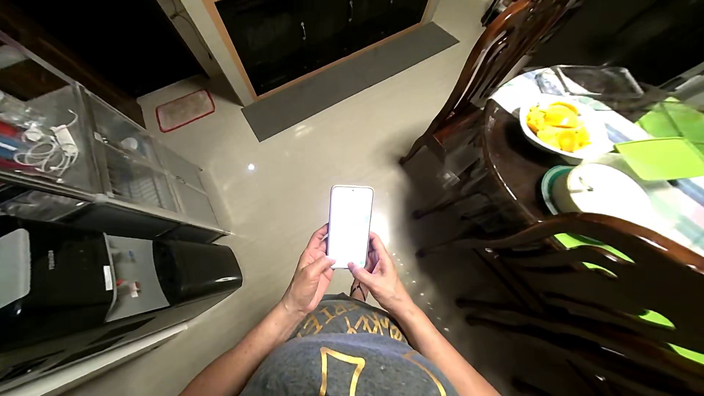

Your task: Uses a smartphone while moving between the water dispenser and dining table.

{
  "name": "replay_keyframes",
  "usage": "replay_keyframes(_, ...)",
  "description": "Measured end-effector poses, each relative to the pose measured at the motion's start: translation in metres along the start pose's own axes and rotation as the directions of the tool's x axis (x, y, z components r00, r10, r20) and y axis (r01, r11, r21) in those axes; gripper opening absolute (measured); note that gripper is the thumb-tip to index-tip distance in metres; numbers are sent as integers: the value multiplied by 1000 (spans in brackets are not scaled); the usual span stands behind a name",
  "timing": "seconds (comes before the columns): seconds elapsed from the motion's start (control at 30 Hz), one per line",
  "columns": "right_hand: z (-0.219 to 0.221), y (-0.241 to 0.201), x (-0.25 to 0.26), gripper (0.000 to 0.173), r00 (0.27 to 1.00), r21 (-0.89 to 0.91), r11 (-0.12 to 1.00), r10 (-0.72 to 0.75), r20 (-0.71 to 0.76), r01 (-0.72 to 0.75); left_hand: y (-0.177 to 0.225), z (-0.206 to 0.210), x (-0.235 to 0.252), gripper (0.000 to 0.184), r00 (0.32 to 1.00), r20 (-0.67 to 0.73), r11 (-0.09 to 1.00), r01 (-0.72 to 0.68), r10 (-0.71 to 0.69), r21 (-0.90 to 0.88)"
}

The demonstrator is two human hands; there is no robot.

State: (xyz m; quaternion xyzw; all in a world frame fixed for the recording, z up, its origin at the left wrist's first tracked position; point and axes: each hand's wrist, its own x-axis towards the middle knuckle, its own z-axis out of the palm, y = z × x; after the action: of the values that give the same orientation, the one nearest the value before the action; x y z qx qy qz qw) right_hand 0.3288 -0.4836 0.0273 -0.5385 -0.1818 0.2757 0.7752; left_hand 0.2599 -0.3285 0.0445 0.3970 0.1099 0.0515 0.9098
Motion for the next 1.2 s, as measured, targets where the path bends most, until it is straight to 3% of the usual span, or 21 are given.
replay_keyframes(0.53, 3, 0, 9, 52, 997, -48, 999, -10, -79, 6, 1, 2, 4, 65, 999, 30, 999, -17, 15, 42)
replay_keyframes(0.83, -1, 2, 11, 64, 1000, 6, 1000, -17, 5, 17, 4, -1, 9, 58, 1000, -23, 999, -16, 17, 34)
replay_keyframes(1.2, -1, 7, 19, 41, 997, 76, 997, 30, -71, -25, 5, -2, 11, 60, 1000, 1, 1000, -11, 11, 20)
